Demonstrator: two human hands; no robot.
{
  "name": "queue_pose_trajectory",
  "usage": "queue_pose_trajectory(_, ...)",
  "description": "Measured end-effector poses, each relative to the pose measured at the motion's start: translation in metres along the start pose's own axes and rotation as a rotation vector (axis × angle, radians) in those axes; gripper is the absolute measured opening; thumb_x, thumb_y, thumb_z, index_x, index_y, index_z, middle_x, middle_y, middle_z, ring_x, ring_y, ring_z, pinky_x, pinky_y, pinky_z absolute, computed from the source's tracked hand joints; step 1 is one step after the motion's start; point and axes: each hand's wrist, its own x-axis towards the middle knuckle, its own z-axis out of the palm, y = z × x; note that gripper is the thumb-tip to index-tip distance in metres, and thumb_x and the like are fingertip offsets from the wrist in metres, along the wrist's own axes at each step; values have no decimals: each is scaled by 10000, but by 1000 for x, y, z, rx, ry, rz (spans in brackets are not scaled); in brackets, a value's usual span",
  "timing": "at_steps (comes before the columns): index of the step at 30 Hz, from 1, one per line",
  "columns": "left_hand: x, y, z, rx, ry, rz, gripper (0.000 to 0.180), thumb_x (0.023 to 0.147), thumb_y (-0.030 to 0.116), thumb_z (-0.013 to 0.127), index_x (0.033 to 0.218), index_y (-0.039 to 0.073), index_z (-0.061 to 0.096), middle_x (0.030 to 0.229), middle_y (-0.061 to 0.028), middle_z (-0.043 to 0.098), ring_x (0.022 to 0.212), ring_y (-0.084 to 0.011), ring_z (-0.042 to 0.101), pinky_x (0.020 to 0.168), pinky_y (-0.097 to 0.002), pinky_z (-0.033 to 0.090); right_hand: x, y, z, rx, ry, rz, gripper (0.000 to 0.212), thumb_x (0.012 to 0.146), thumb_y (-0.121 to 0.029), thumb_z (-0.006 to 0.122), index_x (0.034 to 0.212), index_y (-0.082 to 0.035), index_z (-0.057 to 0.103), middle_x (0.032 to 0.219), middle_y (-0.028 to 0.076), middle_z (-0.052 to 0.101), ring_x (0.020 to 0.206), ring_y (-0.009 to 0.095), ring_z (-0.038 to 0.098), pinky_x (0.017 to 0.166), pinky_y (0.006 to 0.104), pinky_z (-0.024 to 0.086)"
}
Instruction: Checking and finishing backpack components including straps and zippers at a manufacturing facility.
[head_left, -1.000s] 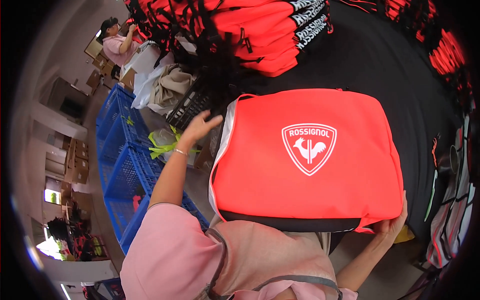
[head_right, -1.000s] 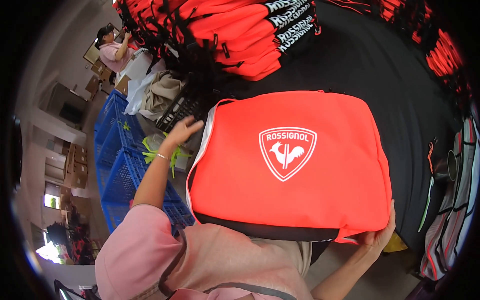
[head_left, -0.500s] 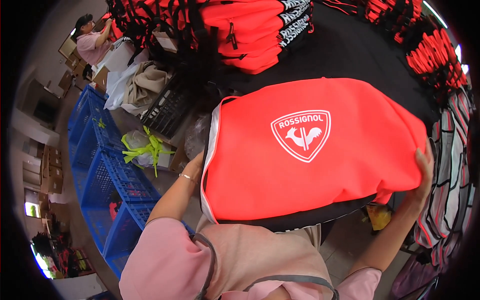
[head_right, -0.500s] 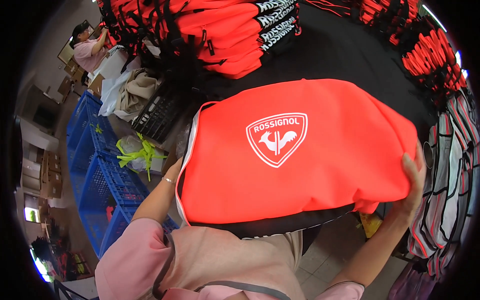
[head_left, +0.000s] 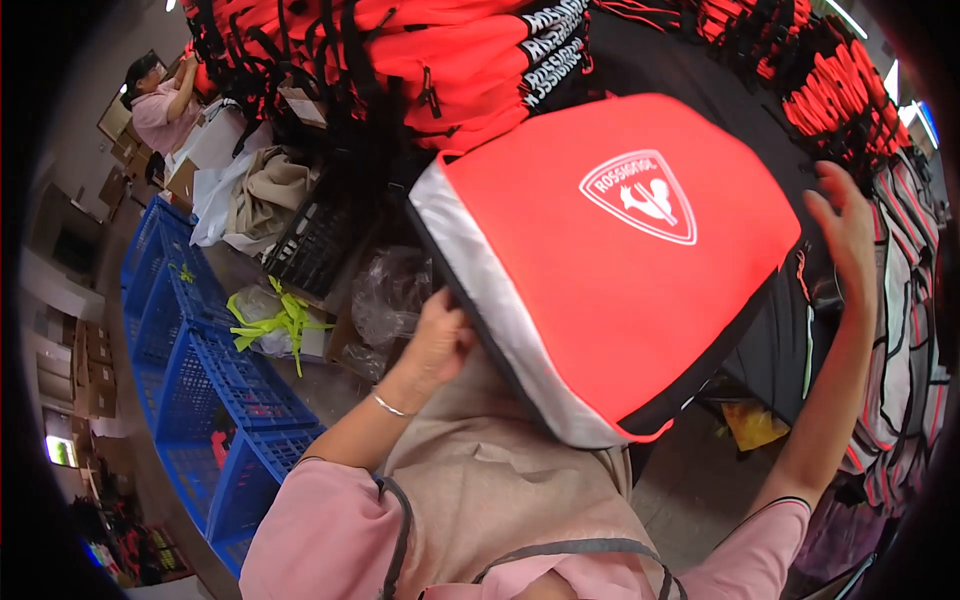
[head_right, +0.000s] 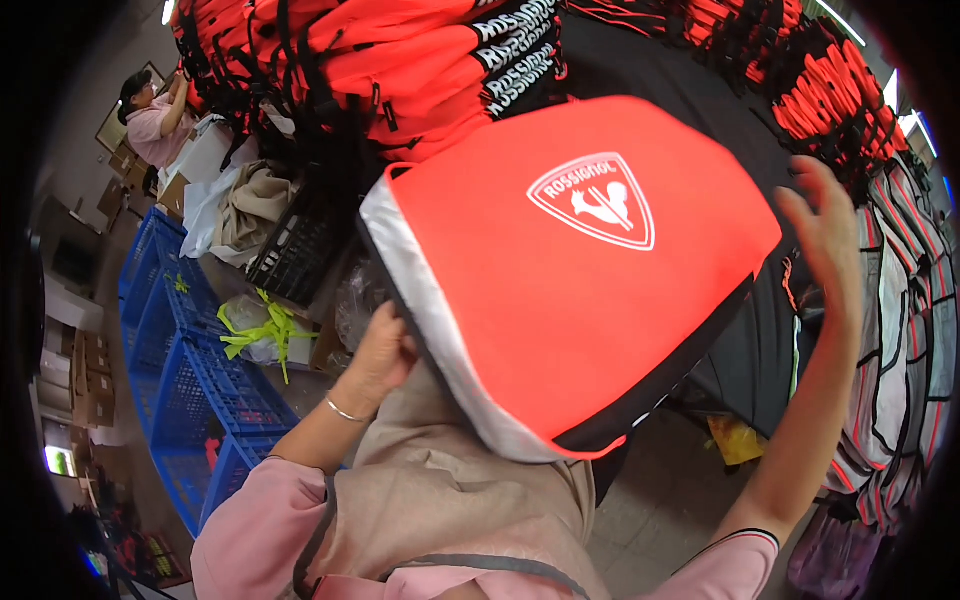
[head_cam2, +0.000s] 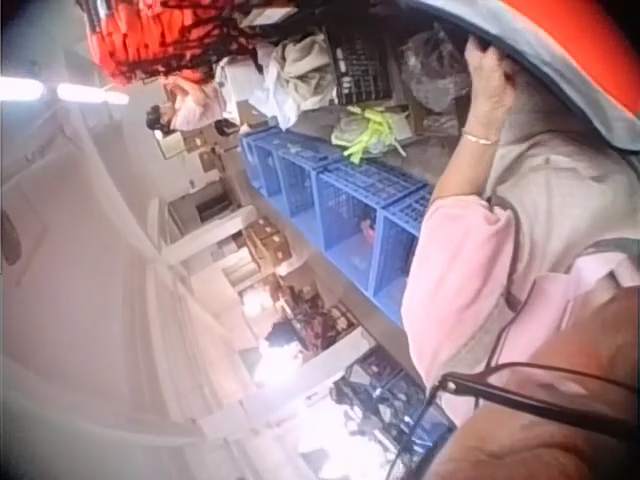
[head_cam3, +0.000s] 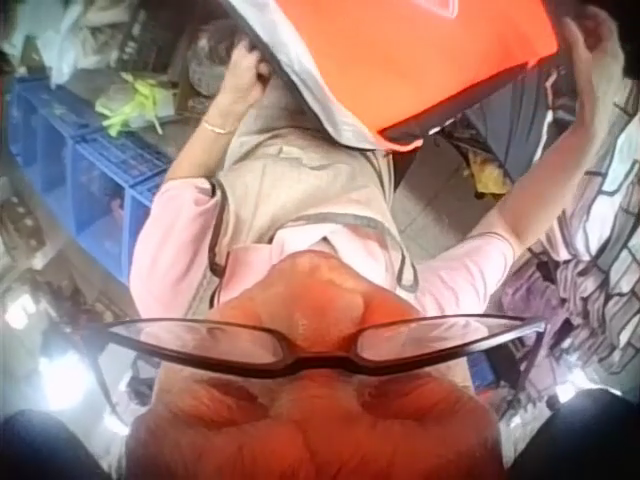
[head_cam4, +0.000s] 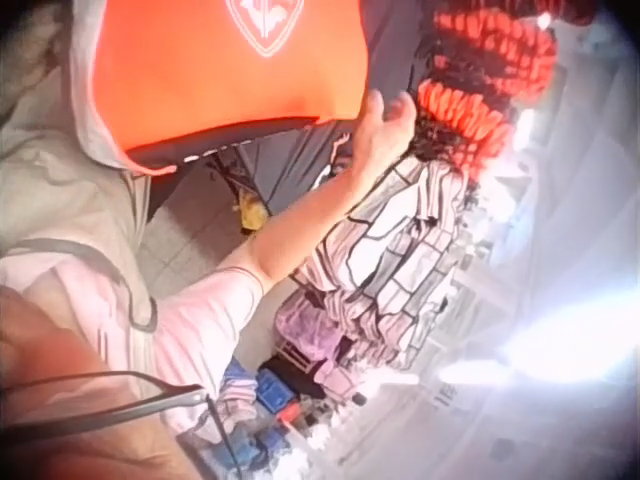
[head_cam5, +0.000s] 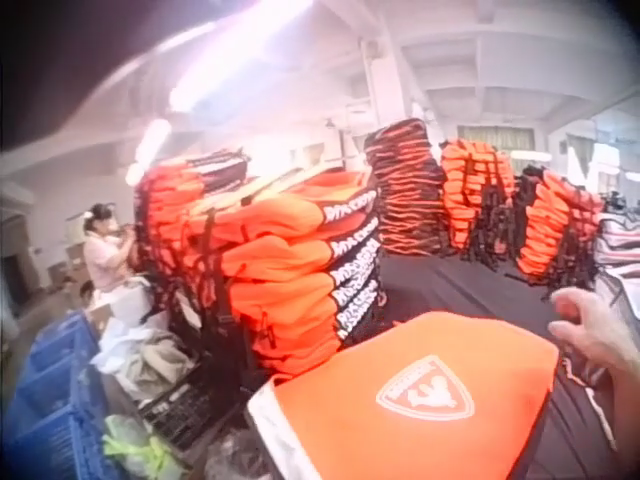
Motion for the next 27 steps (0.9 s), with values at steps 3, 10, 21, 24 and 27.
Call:
queue_pose_trajectory(3,-21,-33,65,19,132,93,372,863,-2,612,1224,43,535,990,5,652,767,-131,613,638,-329,520,-75,-172,19,327,-426,-75,400,872,-338,705,1029,27,663,908,182,688,866,283,684,787,369,518)
queue_pose_trajectory(10,-20,13,36,1659,-551,50,283,858,241,684,938,-30,670,798,-196,665,759,-362,648,679,-439,521,-237,-199,107,114,-886,-204,403,800,-374,750,847,-18,565,824,137,634,842,313,661,731,410,526)
queue_pose_trajectory(21,-15,-20,162,1519,-1261,852,371,772,366,776,927,42,686,725,-133,668,742,-371,669,644,-440,525,-218,-181,39,434,-974,-45,445,741,-210,783,1076,3,582,843,195,653,891,389,655,759,474,527)
queue_pose_trajectory(24,-13,19,201,1751,-1405,462,432,755,427,781,900,30,686,688,-209,641,714,-404,658,663,-480,521,-222,-150,27,562,-826,-168,482,722,-173,790,1108,12,569,880,222,641,919,407,640,774,466,521)
queue_pose_trajectory(27,-2,49,224,1761,-1355,163,356,719,281,783,921,-2,706,804,-207,685,803,-400,669,748,-467,529,-213,-145,20,444,-853,-54,426,696,-174,798,997,49,595,896,222,621,894,400,627,788,442,516)
